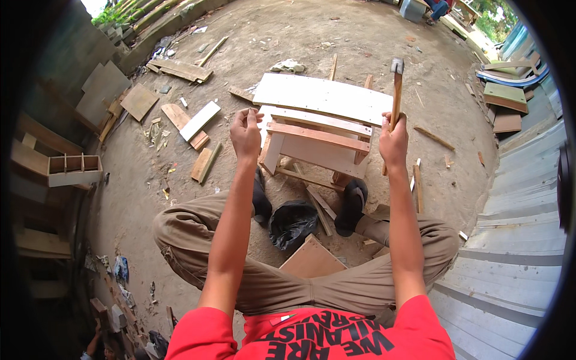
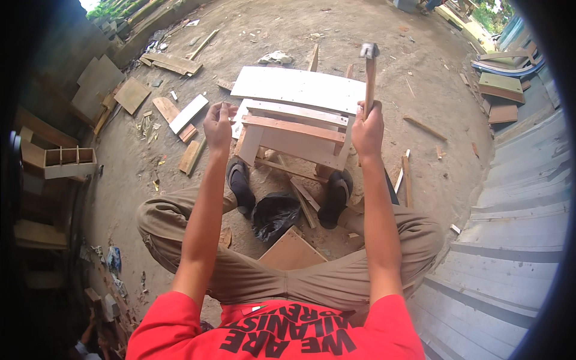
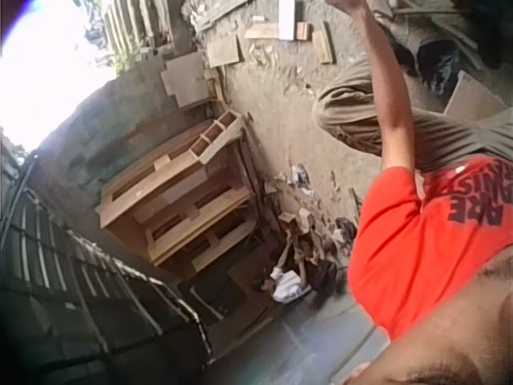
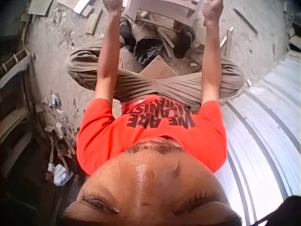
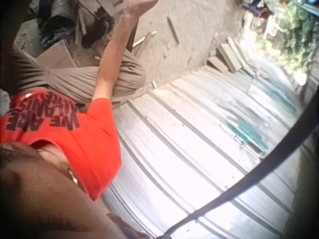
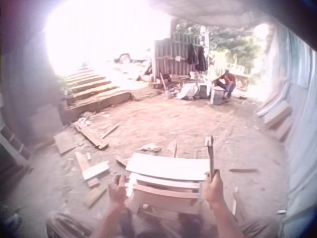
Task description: The person assembles a small wooden furniture piece by hammering nails into pre-drilled holes. They retrieve nails from a black plastic bag, position the wooden parts, and use a hammer to secure them together.
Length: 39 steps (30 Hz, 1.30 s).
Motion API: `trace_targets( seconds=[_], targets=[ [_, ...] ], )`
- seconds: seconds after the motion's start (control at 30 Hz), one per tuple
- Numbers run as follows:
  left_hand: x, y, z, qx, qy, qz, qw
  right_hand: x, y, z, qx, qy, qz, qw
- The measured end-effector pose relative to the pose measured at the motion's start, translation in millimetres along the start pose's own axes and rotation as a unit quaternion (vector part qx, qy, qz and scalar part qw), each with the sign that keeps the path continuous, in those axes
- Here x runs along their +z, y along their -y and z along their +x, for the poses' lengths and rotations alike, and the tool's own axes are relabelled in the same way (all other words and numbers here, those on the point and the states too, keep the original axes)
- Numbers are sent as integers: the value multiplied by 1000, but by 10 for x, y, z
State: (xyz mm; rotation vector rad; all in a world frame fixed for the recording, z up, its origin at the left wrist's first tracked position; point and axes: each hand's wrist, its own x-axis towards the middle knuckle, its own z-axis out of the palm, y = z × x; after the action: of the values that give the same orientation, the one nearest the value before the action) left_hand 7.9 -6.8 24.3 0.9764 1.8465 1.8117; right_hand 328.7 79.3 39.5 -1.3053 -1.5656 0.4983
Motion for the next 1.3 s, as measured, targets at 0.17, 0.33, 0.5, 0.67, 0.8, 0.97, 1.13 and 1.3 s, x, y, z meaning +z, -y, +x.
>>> trace_targets(
  seconds=[0.17,0.33,0.5,0.67,0.8,0.97,1.13,1.3],
  targets=[
    [138,533,530,5,70,34,997,419,470,-129,-51,130,-35,990],
    [373,584,285,27,24,19,999,775,439,-234,-138,164,-123,969],
    [405,434,233,-14,29,16,999,850,445,-353,-102,160,-98,977],
    [252,331,117,-67,36,-18,997,870,576,-408,-75,182,-99,976],
    [318,386,93,-71,69,-4,995,846,486,-397,-72,191,-132,970],
    [304,320,134,-122,108,-26,986,829,515,-338,-69,202,-138,967],
    [308,295,171,-129,111,-34,985,843,498,-318,-73,199,-137,968],
    [292,310,181,-88,103,-11,991,853,489,-361,-67,203,-129,968]
  ],
)
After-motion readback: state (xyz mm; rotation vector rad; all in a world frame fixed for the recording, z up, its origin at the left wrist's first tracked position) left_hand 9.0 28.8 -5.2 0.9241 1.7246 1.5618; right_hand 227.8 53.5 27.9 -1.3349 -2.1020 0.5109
